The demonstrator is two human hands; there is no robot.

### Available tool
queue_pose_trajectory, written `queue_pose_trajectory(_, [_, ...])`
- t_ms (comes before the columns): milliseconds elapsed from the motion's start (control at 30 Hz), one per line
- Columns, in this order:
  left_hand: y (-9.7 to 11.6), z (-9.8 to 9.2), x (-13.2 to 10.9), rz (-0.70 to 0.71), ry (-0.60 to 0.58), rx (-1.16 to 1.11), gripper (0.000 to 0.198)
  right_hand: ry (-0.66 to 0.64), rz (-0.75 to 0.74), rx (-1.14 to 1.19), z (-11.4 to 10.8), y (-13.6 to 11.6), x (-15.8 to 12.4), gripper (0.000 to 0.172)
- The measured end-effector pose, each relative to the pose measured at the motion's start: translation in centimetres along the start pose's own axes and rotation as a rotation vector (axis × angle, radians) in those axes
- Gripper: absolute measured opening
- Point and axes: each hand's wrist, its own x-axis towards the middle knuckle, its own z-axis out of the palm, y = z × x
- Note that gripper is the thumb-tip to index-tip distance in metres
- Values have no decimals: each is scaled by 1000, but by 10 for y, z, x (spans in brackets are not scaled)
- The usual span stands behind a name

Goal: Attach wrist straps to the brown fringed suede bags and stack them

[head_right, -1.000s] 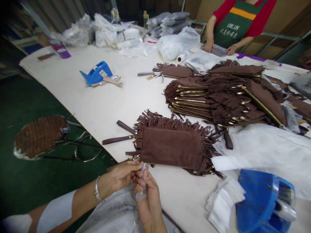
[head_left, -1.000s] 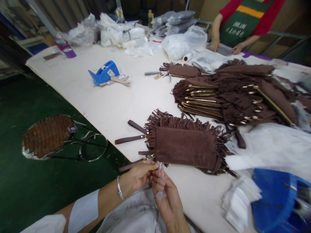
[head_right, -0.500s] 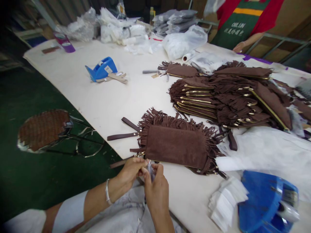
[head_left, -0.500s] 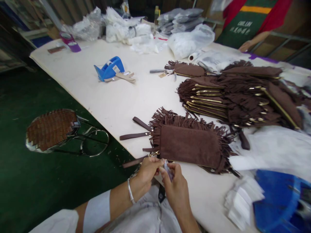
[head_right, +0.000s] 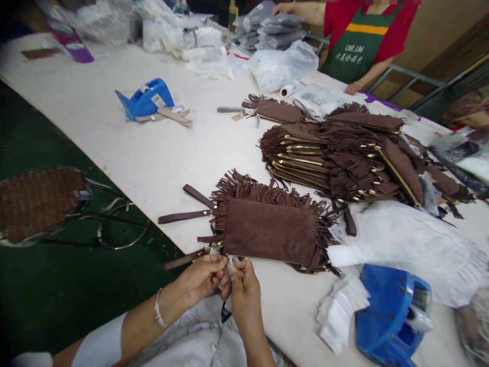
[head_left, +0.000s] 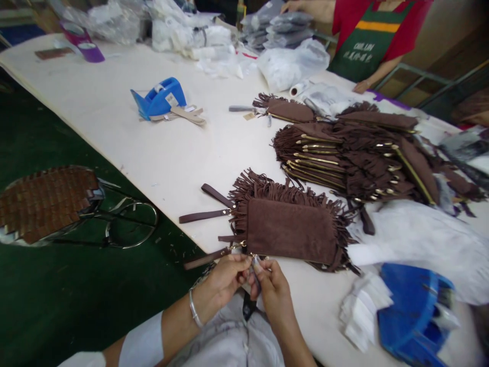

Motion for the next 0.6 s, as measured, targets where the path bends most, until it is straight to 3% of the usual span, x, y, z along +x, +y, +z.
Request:
queue_pose_trajectory(300, [-2, -5, -1, -181, -211, -170, 21, 9, 111, 185, 7, -14, -5, 35])
queue_pose_trajectory(600, [-7, -7, 5, -214, -158, -141, 24, -32, 155, 291, 7, -15, -5, 34])
